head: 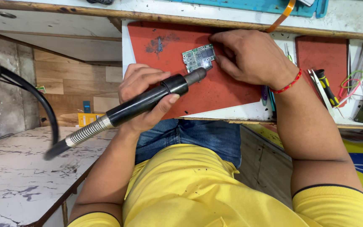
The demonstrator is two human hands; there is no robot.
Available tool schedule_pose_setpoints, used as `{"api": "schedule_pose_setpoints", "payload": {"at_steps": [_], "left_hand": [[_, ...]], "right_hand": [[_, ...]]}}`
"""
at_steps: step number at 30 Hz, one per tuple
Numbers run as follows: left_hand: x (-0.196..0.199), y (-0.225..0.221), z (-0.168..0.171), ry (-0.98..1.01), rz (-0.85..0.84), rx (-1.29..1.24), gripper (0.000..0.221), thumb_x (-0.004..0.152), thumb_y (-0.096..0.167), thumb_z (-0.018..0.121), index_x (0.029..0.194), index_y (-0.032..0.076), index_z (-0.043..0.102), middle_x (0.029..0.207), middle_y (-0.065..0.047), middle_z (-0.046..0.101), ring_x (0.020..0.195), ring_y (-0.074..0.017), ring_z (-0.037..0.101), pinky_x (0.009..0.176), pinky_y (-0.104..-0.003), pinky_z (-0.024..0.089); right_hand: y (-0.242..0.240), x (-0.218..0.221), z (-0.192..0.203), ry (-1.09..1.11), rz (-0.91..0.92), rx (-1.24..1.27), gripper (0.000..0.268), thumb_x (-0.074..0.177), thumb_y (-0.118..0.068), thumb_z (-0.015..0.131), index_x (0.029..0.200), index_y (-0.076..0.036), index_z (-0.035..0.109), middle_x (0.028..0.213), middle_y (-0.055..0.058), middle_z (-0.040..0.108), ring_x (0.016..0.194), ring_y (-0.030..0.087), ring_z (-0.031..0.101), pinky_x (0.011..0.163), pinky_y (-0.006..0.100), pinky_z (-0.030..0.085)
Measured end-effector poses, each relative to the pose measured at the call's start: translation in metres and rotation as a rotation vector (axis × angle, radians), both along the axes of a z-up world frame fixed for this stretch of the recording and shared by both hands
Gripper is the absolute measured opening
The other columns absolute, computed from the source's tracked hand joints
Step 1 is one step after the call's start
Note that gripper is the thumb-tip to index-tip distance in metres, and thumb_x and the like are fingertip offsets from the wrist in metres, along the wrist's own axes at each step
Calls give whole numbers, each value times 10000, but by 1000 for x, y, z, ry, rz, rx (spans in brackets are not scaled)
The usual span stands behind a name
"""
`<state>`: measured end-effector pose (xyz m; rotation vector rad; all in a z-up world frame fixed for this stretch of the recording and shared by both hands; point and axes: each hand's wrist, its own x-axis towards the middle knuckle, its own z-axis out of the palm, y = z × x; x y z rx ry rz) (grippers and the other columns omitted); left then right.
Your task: The person uses a hot air gun to apply heat to a small circuit board placed on a red mat. They hold the board with one hand and direct the hot air with the other, repeatedly moving the tool over different areas of the board.
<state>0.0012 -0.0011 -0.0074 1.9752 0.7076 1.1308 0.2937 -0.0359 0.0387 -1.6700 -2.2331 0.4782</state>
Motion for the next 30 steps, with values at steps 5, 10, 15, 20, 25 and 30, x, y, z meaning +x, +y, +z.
{"api": "schedule_pose_setpoints", "payload": {"at_steps": [5,10,15,20,25,30], "left_hand": [[-2,0,1,2,72,-51,402,955,355,797,1155,24,687,1089,-117,699,986,-250,637,907,-358,519],[1,-1,2,64,114,-17,451,930,380,819,1152,8,695,1041,-123,713,981,-260,631,857,-348,507],[1,2,1,63,-11,35,450,927,400,812,1148,23,703,1031,-114,736,980,-234,674,909,-371,503],[-1,2,-2,42,-55,40,425,931,393,789,1139,32,705,1056,-119,732,968,-246,648,913,-362,500],[-2,-1,3,24,45,19,420,939,352,822,1172,28,690,1062,-115,723,989,-258,657,933,-370,509],[-2,1,10,55,-36,45,414,896,282,849,1165,9,693,1073,-126,720,993,-280,650,878,-361,518]], "right_hand": [[-3,1,-6,-17,69,82,350,911,-164,715,1241,-49,706,1001,140,713,870,369,678,711,455,540],[-1,-2,-3,-26,79,69,342,929,-183,730,1245,-55,709,1000,134,715,864,363,679,708,451,541],[-3,-3,-2,-23,88,79,352,926,-187,734,1250,-51,705,1032,136,718,868,357,681,706,442,543],[-7,6,-16,-25,87,77,371,915,-199,746,1256,-60,697,1057,133,721,883,351,686,722,432,549],[-6,-15,26,14,145,191,395,972,-173,746,1345,-83,651,875,85,606,781,314,613,684,435,483],[-76,-57,98,190,241,291,343,735,-295,766,903,-73,566,679,115,488,611,329,499,529,457,337]]}}
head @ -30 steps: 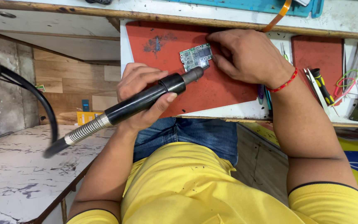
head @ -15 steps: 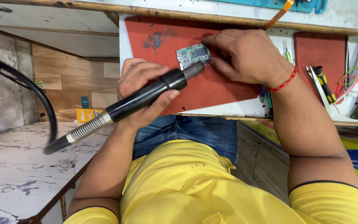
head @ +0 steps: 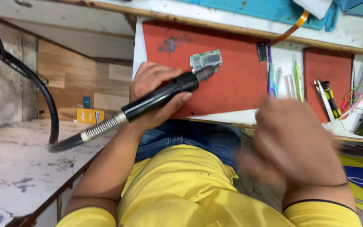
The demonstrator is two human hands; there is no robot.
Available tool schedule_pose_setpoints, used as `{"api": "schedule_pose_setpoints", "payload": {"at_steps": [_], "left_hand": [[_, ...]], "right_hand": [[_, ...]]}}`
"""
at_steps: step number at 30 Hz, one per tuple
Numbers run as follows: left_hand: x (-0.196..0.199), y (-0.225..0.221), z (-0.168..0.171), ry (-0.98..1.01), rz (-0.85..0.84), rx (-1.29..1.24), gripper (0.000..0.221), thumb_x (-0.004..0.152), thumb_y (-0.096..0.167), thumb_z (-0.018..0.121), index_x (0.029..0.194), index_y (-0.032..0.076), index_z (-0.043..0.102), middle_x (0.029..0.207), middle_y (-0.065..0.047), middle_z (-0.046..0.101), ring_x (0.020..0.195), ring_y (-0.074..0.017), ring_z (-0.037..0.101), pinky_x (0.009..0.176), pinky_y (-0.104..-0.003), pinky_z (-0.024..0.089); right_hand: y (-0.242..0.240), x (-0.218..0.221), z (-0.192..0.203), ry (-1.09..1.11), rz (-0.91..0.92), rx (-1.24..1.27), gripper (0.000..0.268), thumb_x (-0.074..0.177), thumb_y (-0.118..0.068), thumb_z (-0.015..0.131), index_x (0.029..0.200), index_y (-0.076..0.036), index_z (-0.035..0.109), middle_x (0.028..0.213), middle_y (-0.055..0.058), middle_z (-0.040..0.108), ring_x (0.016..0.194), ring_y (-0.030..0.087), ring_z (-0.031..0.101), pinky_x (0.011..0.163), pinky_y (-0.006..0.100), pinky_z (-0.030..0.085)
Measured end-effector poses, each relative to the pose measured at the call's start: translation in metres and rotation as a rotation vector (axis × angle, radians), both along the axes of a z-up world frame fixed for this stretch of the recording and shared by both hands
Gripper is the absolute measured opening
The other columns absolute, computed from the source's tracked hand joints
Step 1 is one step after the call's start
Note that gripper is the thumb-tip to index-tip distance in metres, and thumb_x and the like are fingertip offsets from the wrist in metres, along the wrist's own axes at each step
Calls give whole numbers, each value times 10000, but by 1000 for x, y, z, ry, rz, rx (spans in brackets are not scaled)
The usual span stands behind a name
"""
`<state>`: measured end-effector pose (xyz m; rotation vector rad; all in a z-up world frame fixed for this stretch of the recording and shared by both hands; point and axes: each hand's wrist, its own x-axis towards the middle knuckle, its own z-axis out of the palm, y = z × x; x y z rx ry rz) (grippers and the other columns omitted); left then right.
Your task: The person uses a hot air gun to apply heat to a small circuit board placed on a red mat. They hold the board with one hand and direct the hot air with the other, repeatedly moving the tool over different areas of the board.
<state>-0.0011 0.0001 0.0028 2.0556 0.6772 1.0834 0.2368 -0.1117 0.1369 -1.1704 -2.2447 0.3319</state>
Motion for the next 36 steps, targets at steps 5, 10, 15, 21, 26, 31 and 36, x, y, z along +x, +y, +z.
{"api": "schedule_pose_setpoints", "payload": {"at_steps": [5,10,15,21,26,31,36], "left_hand": [[4,3,-3,-53,17,-32,388,910,259,844,1168,10,696,1042,-113,717,906,-234,650,806,-330,520],[-4,-3,-1,-26,26,-78,402,905,267,844,1163,-4,697,1030,-124,712,874,-220,620,763,-320,512],[-2,2,-1,-89,1,-74,407,892,292,832,1133,-4,692,1025,-125,715,887,-234,629,796,-339,515],[2,3,-2,-96,9,-23,395,931,303,824,1154,6,688,1056,-122,717,926,-248,653,851,-337,518],[-3,0,-3,-103,-10,-80,386,929,279,806,1148,-14,682,1009,-125,706,875,-247,630,822,-336,505],[-2,2,-5,-120,44,-86,334,1004,270,764,1176,-2,677,1031,-139,706,950,-272,641,899,-342,517],[-1,-2,-10,-97,50,-56,376,989,311,774,1171,-2,675,1068,-155,695,983,-271,652,904,-354,529]], "right_hand": [[-66,1,8,433,159,18,293,763,-255,756,850,-95,527,646,83,497,574,281,514,518,439,328],[-55,-15,23,458,166,9,276,776,-238,770,895,-89,569,653,89,522,588,290,538,530,438,353],[-39,-16,30,425,183,29,267,788,-220,783,940,-83,612,659,94,547,602,299,561,542,437,378],[-46,-16,28,400,138,22,264,804,-199,799,993,-75,662,667,100,577,619,310,589,556,435,408],[-43,-35,37,361,60,-54,270,817,-181,813,1038,-69,705,674,105,602,633,319,613,568,434,433],[-2,-23,42,-288,-356,-125,284,829,-164,826,1082,-63,747,680,110,627,647,328,636,581,432,458],[58,33,-11,-393,-378,-228,373,869,-148,771,1220,-52,693,803,108,663,703,308,649,606,418,489]]}}
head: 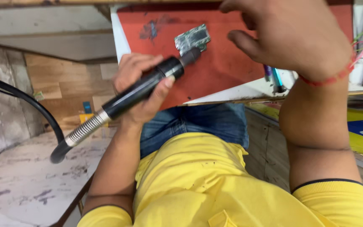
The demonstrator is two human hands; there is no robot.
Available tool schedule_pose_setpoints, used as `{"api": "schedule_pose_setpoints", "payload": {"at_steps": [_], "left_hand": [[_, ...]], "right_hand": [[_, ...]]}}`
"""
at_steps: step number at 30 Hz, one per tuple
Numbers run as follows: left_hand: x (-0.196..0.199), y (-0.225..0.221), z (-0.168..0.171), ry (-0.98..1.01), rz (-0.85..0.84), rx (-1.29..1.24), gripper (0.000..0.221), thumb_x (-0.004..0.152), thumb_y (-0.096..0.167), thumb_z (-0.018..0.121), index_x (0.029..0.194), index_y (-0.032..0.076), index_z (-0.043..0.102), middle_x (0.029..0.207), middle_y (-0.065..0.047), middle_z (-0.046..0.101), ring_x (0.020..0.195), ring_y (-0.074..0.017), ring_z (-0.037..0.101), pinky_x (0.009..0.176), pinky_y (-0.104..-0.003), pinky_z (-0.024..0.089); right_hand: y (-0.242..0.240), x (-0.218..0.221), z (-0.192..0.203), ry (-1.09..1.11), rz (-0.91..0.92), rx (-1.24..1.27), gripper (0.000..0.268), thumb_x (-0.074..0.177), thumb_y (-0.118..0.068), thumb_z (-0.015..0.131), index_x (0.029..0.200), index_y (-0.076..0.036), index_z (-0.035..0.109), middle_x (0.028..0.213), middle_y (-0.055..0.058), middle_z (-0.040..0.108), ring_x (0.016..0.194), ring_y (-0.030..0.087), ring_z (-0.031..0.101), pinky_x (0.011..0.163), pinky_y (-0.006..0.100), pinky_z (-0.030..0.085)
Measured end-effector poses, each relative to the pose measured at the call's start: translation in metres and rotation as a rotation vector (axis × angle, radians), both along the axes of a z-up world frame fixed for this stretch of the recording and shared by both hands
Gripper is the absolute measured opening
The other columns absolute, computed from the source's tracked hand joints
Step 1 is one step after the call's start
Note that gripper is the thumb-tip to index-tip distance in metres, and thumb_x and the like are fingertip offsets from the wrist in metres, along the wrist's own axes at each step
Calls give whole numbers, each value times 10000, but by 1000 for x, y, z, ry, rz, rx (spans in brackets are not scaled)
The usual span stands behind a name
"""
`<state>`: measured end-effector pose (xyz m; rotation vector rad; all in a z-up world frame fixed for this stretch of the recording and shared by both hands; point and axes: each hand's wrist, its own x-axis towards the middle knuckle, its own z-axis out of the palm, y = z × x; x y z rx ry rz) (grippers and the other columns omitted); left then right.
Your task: The person uses a hot air gun to apply heat to a small circuit board placed on a red mat. They hold the board with one hand and direct the hot air with the other, repeatedly moving the tool over different areas of the board.
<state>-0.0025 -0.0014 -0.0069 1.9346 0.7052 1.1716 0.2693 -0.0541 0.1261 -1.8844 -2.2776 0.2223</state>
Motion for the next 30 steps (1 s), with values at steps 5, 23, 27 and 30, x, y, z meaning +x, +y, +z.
{"api": "schedule_pose_setpoints", "payload": {"at_steps": [5,23,27,30], "left_hand": [[2,0,6,-53,98,-82,383,1002,315,774,1192,-2,670,1075,-153,690,988,-266,641,911,-361,538],[6,0,1,57,-26,3,386,939,320,805,1132,10,681,1072,-130,713,947,-251,665,889,-354,525],[9,-1,1,39,99,-35,393,970,327,809,1167,8,689,1057,-133,706,943,-242,657,870,-347,522],[8,-2,2,65,17,10,394,940,336,815,1129,12,691,1064,-130,713,929,-242,675,854,-349,527]], "right_hand": [[38,16,-37,49,189,-210,514,794,-175,794,1272,-40,657,735,136,670,706,364,663,642,463,519],[43,23,-82,365,162,-328,394,771,-109,733,1126,19,618,674,139,625,625,342,641,592,441,514],[40,24,-81,327,173,-290,381,781,-117,735,1117,22,622,683,143,640,657,355,653,617,452,517],[39,24,-81,306,195,-260,374,791,-118,737,1116,26,618,691,152,643,684,371,658,634,460,518]]}}
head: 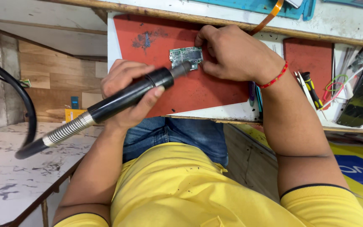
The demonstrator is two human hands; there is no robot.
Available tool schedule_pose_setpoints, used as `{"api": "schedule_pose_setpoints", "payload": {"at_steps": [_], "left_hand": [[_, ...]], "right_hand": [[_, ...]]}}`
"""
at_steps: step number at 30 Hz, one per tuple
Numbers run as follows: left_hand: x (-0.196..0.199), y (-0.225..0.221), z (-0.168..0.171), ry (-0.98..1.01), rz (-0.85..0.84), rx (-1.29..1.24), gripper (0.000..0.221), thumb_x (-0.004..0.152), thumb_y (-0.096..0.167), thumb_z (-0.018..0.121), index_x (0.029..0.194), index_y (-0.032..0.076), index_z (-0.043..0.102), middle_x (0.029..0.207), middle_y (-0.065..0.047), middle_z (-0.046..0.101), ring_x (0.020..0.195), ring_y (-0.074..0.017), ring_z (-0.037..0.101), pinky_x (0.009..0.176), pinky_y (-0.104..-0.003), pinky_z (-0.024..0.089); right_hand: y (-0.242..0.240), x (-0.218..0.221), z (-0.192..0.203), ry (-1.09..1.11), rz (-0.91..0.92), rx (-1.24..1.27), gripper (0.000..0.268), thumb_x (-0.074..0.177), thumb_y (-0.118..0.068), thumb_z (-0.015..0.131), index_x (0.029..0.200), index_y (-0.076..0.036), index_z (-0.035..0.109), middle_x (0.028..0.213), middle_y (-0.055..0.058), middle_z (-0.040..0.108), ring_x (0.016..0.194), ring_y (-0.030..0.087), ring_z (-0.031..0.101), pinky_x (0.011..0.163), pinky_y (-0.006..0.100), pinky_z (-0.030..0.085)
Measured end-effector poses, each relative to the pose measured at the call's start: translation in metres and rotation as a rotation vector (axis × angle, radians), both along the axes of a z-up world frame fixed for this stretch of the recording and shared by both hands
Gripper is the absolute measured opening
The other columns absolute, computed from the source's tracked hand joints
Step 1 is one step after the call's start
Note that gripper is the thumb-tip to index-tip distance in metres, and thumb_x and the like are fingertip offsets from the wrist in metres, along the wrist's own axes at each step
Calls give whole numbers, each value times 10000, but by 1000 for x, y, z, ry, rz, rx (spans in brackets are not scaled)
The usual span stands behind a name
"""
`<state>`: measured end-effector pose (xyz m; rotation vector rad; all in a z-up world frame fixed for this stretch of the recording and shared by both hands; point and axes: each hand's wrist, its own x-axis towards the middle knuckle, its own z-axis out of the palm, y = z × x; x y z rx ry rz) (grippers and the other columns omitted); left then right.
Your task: The person uses a hot air gun to apply heat to a small circuit board placed on a red mat. They hold the board with one hand and direct the hot air with the other, repeatedly moving the tool over different areas of the board.
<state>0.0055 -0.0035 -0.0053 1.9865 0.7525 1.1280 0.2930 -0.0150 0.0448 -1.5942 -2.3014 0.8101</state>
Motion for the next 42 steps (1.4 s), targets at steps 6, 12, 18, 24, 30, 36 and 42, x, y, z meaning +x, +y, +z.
{"api": "schedule_pose_setpoints", "payload": {"at_steps": [6,12,18,24,30,36,42], "left_hand": [[0,1,1,3,-23,3,391,951,338,804,1144,16,698,1059,-136,709,948,-249,668,873,-338,524],[2,2,0,-13,-21,16,386,945,337,807,1132,20,691,1018,-114,709,943,-230,668,865,-333,526],[-3,2,0,25,1,4,406,966,347,821,1156,10,699,1037,-128,713,935,-222,658,838,-324,538],[-1,4,-3,-21,66,-3,432,977,379,803,1167,8,689,1064,-129,710,938,-222,666,854,-330,540],[-1,3,-1,-21,54,16,412,972,363,804,1137,1,694,1018,-121,715,914,-220,674,849,-340,525],[1,6,-3,-38,13,5,408,953,377,800,1112,15,701,1006,-98,728,908,-205,682,841,-323,543],[-4,3,-1,17,29,21,419,971,382,797,1119,4,692,1029,-122,728,909,-227,674,833,-334,532]], "right_hand": [[-2,0,1,-18,-9,-8,372,800,-115,729,1125,25,612,701,163,651,712,388,664,647,468,518],[-3,2,1,-28,-16,-36,380,812,-122,731,1142,22,610,695,160,641,702,380,660,641,467,511],[-2,2,4,-70,-5,-17,398,785,-133,756,1127,20,623,709,151,641,690,377,644,620,466,501],[0,0,1,-43,5,64,346,859,-126,739,1167,-5,640,710,139,635,679,370,632,626,463,494],[1,-5,4,-23,-1,97,401,864,-147,753,1217,0,634,721,149,629,685,375,628,634,471,497],[0,-3,2,-49,-8,72,367,870,-130,734,1202,-5,641,735,163,640,708,385,637,642,482,497],[-2,-2,0,-50,5,110,347,895,-123,719,1204,10,634,787,176,660,767,398,649,680,484,506]]}}
